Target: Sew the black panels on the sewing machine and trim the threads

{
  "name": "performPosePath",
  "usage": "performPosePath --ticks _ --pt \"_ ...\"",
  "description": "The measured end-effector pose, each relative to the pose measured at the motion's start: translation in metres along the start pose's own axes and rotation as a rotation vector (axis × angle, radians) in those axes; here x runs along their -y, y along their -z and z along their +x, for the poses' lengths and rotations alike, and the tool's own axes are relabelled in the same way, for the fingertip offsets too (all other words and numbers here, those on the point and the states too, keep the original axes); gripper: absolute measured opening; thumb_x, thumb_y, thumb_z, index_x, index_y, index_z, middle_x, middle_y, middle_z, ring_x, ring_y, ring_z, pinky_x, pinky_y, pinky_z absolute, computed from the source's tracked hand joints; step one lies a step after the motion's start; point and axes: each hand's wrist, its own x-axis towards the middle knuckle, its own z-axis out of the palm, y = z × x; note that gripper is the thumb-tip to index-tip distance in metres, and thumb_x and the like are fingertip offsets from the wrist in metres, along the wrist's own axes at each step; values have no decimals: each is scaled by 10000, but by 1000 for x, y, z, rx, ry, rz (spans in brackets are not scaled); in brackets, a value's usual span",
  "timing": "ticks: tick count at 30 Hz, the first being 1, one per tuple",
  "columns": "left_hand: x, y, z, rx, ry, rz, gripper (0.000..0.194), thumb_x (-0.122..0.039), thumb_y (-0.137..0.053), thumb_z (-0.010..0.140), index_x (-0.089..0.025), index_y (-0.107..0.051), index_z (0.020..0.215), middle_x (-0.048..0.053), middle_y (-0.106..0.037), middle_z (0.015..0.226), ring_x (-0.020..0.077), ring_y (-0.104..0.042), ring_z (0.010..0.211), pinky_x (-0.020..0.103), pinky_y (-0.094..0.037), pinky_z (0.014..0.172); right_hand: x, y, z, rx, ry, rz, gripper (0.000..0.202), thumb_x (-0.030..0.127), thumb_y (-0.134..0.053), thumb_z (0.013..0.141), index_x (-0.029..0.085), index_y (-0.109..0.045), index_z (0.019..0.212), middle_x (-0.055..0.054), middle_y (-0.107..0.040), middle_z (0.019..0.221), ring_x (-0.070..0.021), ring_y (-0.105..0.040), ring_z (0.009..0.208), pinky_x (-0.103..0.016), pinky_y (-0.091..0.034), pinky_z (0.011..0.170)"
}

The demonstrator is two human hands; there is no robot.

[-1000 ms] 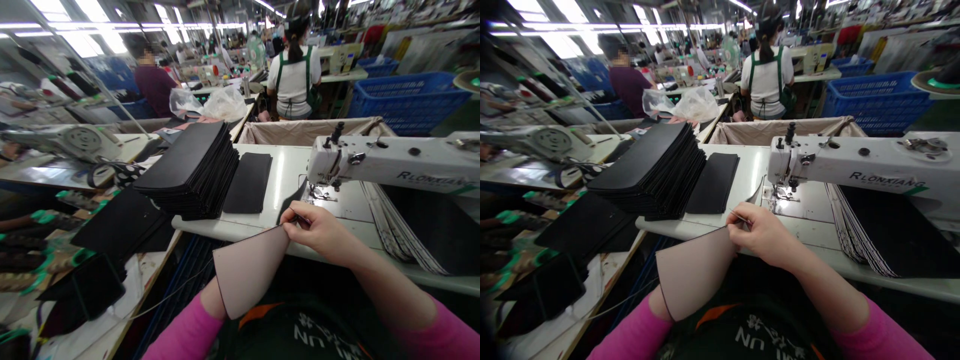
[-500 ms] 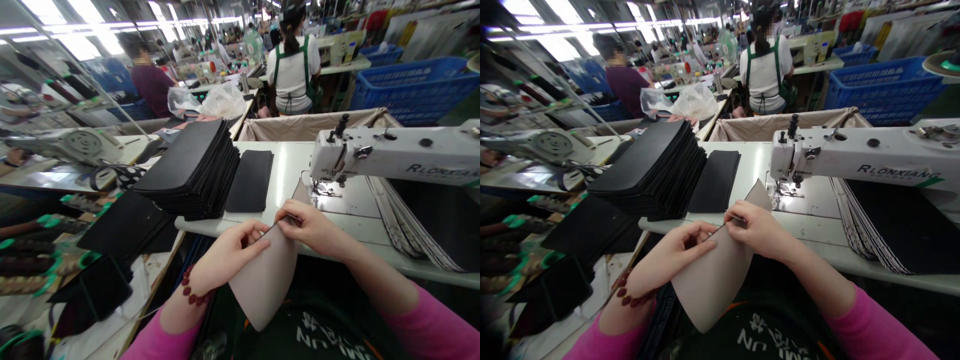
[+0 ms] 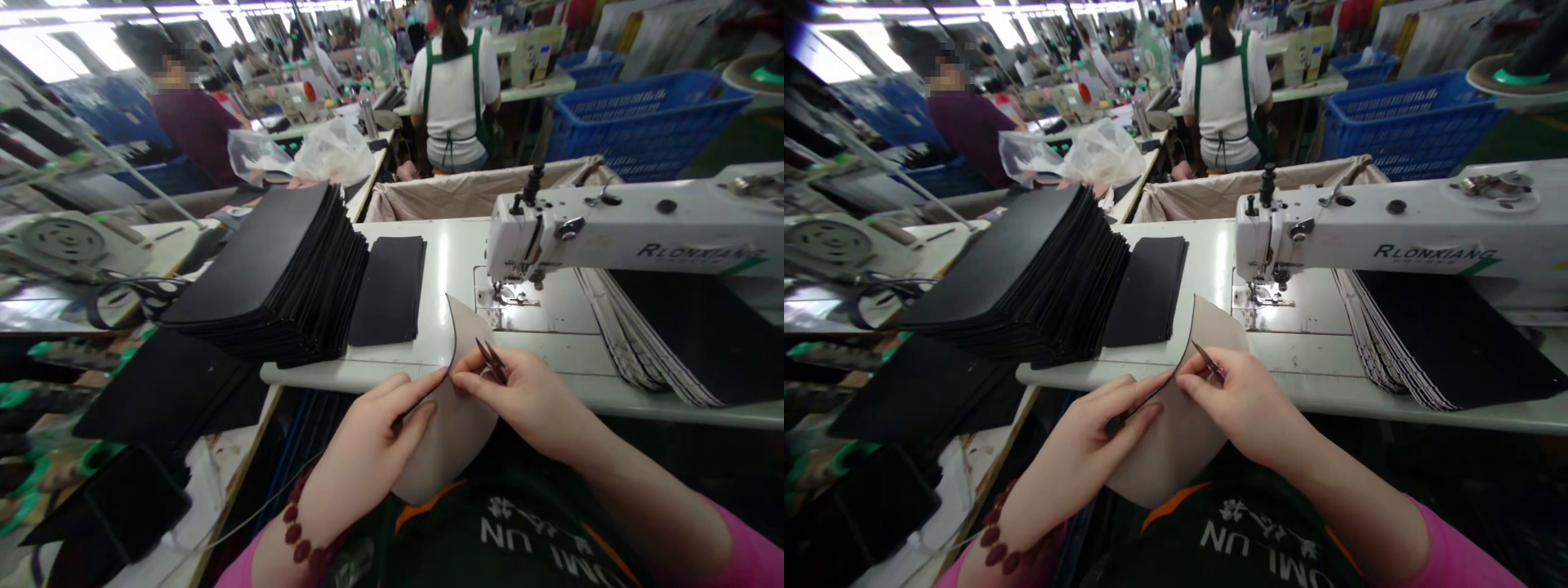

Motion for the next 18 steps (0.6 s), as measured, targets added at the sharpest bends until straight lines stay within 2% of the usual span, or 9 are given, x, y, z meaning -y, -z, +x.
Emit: performPosePath --ticks 6,12,18 --pt "-6 -4 -6 -4 -69 121 443 -229 -430 988 -326 -419 1420 13 -552 897 141 -558 810 250 -458 731 -1 3 -3 9 -11 8 119 267 -597 878 184 -652 813 8 -647 780 -155 -579 766 -265 -435 691" --pt "-9 -14 -10 -28 -123 267 468 -197 -395 987 -295 -385 1444 31 -536 876 157 -542 793 244 -451 664 -3 -3 -5 -14 -17 -23 102 246 -586 852 181 -589 773 23 -572 699 -128 -504 655 -238 -393 575" --pt "-11 -15 -9 -15 -99 184 444 -208 -420 983 -297 -427 1419 25 -554 887 147 -566 802 233 -466 680 -9 -6 -5 -28 4 37 63 181 -587 802 182 -541 760 39 -509 670 -115 -453 636 -225 -360 556"
